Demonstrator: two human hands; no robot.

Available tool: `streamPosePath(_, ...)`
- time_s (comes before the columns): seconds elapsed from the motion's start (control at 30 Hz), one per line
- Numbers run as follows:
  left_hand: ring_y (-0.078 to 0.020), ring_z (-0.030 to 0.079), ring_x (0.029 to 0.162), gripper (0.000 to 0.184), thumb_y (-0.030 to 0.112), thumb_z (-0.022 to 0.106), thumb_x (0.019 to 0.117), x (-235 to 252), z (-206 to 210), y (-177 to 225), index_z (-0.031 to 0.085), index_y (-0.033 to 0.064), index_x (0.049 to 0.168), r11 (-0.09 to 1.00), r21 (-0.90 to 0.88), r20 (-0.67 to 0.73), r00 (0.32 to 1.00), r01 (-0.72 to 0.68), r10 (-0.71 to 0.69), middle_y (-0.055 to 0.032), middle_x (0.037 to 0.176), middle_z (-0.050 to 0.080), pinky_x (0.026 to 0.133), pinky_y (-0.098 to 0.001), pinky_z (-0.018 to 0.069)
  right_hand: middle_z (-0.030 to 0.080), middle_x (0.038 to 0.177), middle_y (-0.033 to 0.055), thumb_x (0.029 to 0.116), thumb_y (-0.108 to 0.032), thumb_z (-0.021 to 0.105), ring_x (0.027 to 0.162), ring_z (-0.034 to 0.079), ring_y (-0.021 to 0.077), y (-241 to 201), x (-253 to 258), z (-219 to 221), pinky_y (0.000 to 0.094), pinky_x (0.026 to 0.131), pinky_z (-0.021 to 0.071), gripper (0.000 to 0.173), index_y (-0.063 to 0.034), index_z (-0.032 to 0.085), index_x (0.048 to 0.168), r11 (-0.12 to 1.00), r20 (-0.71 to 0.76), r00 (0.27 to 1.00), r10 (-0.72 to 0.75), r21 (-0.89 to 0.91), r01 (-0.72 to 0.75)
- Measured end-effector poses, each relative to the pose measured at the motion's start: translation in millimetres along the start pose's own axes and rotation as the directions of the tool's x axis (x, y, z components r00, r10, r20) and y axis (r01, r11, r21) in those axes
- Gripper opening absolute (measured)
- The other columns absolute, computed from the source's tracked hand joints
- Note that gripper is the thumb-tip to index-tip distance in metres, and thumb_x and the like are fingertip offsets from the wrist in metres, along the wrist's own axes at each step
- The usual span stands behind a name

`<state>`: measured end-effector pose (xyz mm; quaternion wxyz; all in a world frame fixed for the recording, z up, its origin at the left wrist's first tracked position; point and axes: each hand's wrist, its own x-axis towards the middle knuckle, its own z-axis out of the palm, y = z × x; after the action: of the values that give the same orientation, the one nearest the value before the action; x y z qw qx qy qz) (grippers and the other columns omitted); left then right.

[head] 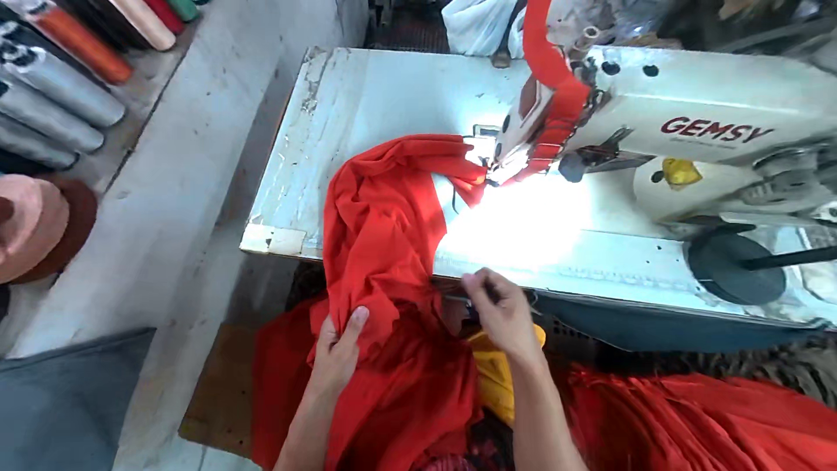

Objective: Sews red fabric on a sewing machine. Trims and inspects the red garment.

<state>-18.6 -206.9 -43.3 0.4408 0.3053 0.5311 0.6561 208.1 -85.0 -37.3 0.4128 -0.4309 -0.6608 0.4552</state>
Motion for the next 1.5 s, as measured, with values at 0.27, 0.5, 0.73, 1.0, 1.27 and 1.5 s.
streamPosePath(0.27, -0.0139, 0.073, 0.097, 0.022, 0.015, 0.063, 0.1008, -7.9, 22.9, 12.9, 0.059, 0.0060, 0.120, 0.983, -0.163, -0.090, 0.991, 0.081, -0.097, -0.0023, 0.104, 0.075, 0.091, -0.0364, 0.0614, 0.068, 0.082, 0.0010, 0.1012, -0.042, 0.060, 0.065, 0.061, 0.0092, -24.3, -32.8, -3.6, 0.0317, 0.057, 0.0540, 0.039, -0.0066, 0.068, 0.115, 0.933, -0.012, 0.999, 0.032, -0.358, -0.035)
streamPosePath(0.5, -0.0157, 0.074, 0.098, 0.057, 0.014, 0.088, 0.0781, -10.2, 29.5, 11.4, 0.055, 0.0007, 0.123, 0.988, -0.138, -0.064, 0.995, 0.068, -0.077, -0.0055, 0.104, 0.075, 0.090, -0.0361, 0.0623, 0.068, 0.105, 0.0099, 0.1033, -0.030, 0.059, 0.086, 0.067, 0.0131, -48.8, -56.5, 33.9, 0.0293, 0.071, 0.0588, 0.037, -0.0057, 0.066, 0.131, 0.929, 0.195, 0.967, -0.162, -0.301, 0.216)
streamPosePath(0.73, -0.0181, 0.074, 0.095, 0.056, 0.009, 0.087, 0.0771, -9.1, 31.9, 13.4, 0.055, -0.0029, 0.122, 0.987, -0.133, -0.083, 0.992, 0.086, -0.098, -0.0096, 0.103, 0.074, 0.087, -0.0369, 0.0630, 0.071, 0.102, 0.0031, 0.1014, -0.031, 0.062, 0.084, 0.068, 0.0103, -41.8, -56.9, 41.9, 0.0280, 0.067, 0.0573, 0.033, -0.0117, 0.070, 0.127, 0.875, 0.135, 0.970, -0.204, -0.420, 0.243)
streamPosePath(1.0, -0.0192, 0.074, 0.095, 0.059, 0.012, 0.088, 0.0770, -9.0, 31.0, 13.8, 0.055, -0.0041, 0.123, 0.989, -0.108, -0.089, 0.990, 0.100, -0.110, -0.0110, 0.103, 0.074, 0.087, -0.0372, 0.0631, 0.070, 0.098, 0.0040, 0.0999, -0.028, 0.063, 0.081, 0.068, 0.0104, -40.8, -56.4, 43.4, 0.0261, 0.066, 0.0574, 0.032, -0.0089, 0.071, 0.124, 0.871, 0.122, 0.965, -0.232, -0.415, 0.262)
streamPosePath(1.27, -0.0174, 0.074, 0.094, 0.052, 0.009, 0.087, 0.0778, -7.9, 29.5, 13.6, 0.057, -0.0025, 0.119, 0.990, -0.125, -0.056, 0.995, 0.070, -0.077, -0.0092, 0.102, 0.075, 0.087, -0.0356, 0.0626, 0.071, 0.099, 0.0062, 0.1000, -0.027, 0.064, 0.083, 0.068, 0.0114, -39.7, -55.5, 45.5, 0.0257, 0.067, 0.0572, 0.032, -0.0065, 0.071, 0.124, 0.882, 0.106, 0.961, -0.255, -0.383, 0.276)
streamPosePath(1.5, -0.0160, 0.074, 0.094, 0.042, 0.006, 0.083, 0.0805, -9.4, 34.8, 19.7, 0.060, 0.0011, 0.115, 0.992, -0.092, -0.045, 0.994, 0.091, -0.096, -0.0060, 0.100, 0.075, 0.088, -0.0356, 0.0617, 0.072, 0.101, 0.0068, 0.1004, -0.027, 0.062, 0.085, 0.070, 0.0131, -55.6, -53.5, 36.7, 0.0276, 0.071, 0.0582, 0.032, -0.0065, 0.072, 0.124, 0.896, 0.146, 0.977, -0.158, -0.394, 0.203)
